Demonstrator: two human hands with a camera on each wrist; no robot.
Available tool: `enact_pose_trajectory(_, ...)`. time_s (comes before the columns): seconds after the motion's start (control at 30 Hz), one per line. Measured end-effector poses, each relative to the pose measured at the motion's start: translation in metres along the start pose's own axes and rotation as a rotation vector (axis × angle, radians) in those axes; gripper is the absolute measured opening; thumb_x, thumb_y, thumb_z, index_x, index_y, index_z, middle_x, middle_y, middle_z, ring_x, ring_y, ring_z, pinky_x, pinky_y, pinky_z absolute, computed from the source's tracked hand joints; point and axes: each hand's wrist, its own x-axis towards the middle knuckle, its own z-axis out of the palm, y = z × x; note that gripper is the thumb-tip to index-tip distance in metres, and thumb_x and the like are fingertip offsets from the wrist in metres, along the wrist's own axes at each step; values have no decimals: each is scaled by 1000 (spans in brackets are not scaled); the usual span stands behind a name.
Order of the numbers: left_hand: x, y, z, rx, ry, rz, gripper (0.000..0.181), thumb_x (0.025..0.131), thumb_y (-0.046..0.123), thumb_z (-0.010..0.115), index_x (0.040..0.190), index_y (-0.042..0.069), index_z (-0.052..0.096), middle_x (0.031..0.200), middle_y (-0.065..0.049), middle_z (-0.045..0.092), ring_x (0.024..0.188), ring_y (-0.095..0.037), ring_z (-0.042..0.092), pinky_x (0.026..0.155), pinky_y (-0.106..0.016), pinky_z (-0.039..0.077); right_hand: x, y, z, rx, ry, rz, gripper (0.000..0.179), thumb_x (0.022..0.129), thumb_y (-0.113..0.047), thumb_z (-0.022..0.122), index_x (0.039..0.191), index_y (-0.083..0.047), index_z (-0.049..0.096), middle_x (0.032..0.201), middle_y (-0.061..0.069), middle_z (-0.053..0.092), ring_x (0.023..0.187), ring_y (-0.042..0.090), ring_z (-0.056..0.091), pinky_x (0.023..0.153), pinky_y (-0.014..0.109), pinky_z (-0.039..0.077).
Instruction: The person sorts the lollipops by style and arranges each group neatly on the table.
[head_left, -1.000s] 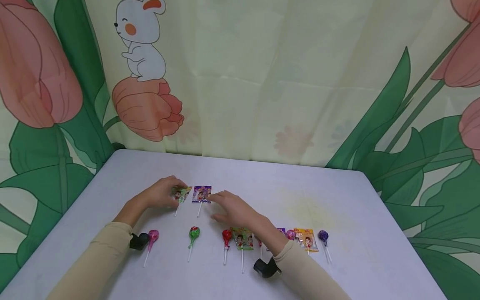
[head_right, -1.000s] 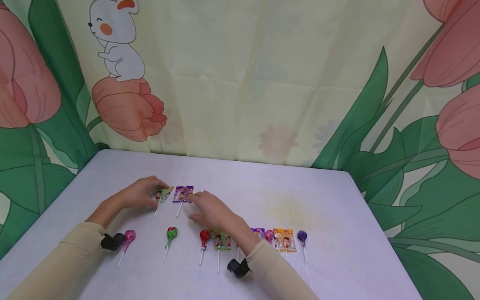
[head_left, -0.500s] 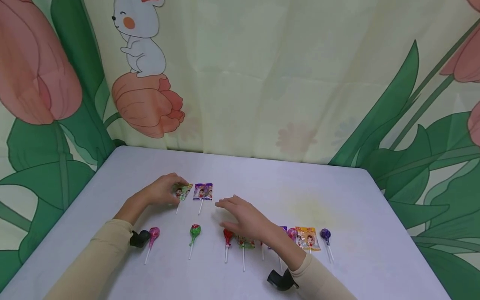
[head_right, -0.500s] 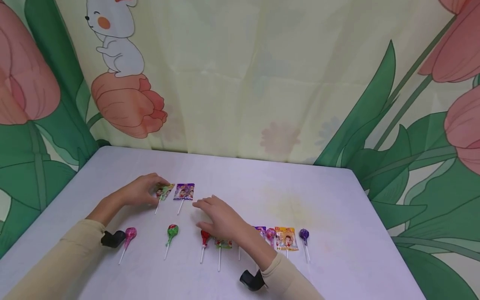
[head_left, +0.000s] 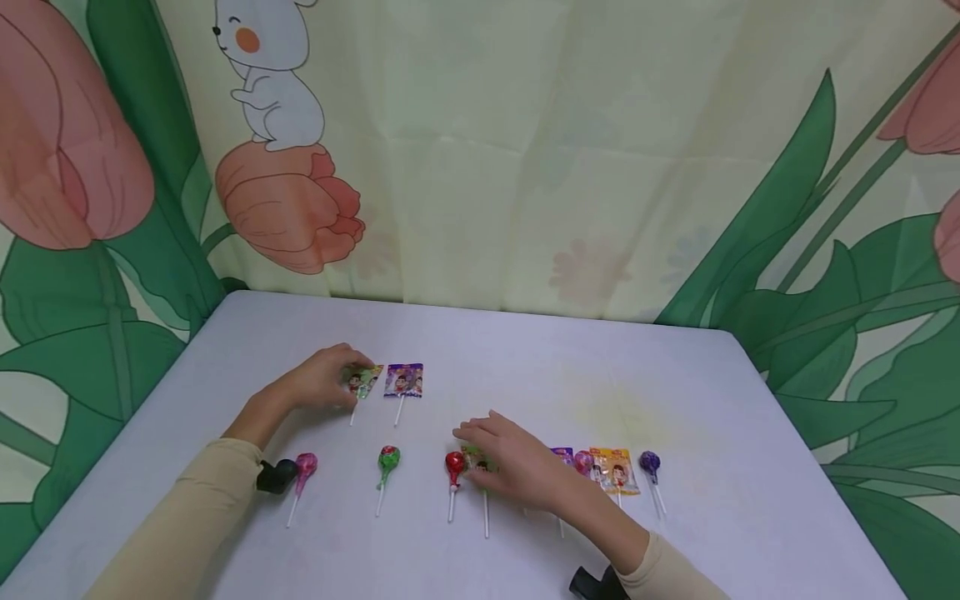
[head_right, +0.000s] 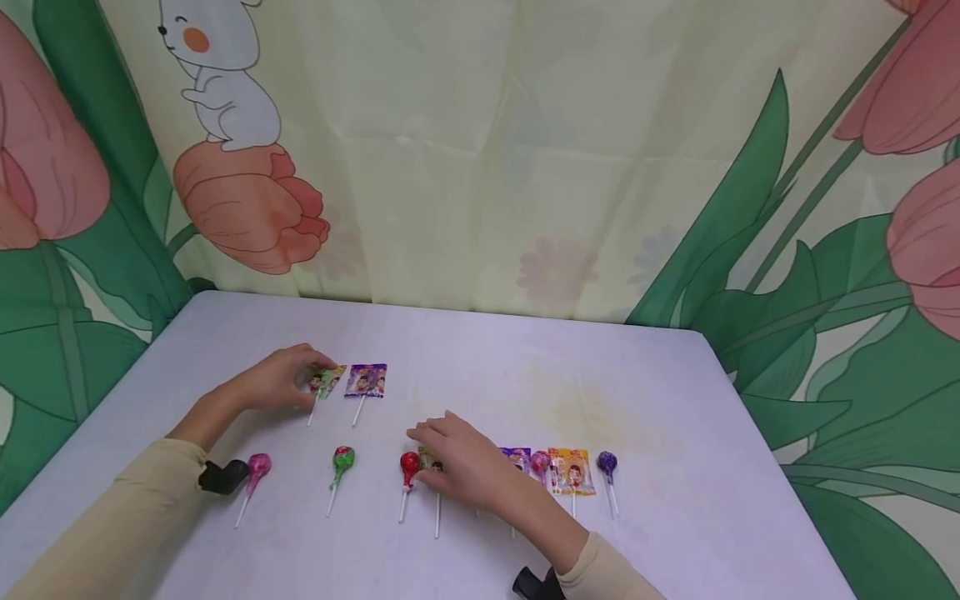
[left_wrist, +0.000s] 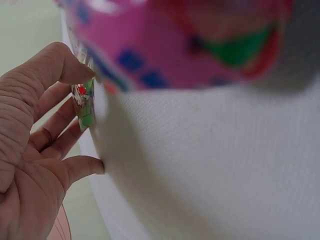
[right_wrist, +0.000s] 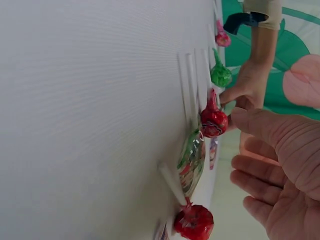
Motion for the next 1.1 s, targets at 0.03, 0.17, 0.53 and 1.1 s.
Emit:
enact_pose_trajectory(0.03,0,0,0,-2,-1,2,57,75,7,86,128,1,67,117,-12,62,110,-29,58,102,-52,50,-2,1,0,2,4,-4,49,94,-21,75,138,-6,62,139,9,62,133,26,55,120,45,33)
enact_pose_trajectory(0.17,1,1,0,-8,-6,2,57,76,7,86,129,1,66,118,-12,63,111,-29,58,103,-52,49,-11,5,1,7,-3,16,48,94,-22,74,138,-8,62,138,8,63,132,25,56,119,45,35)
enact_pose_trajectory(0.53,2,0,2,-7,-5,-11,58,75,7,86,129,2,66,117,-10,63,112,-29,58,104,-52,49,-26,11,4,37,-40,59,47,92,-18,75,136,-12,64,134,2,63,124,17,59,107,38,49)
enact_pose_trajectory(1.1,2,1,2,-10,1,-34,58,76,7,86,130,2,66,119,-12,62,114,-30,57,105,-53,48,-22,18,9,33,-73,48,45,91,-15,75,135,-11,65,127,1,65,115,13,60,101,34,52)
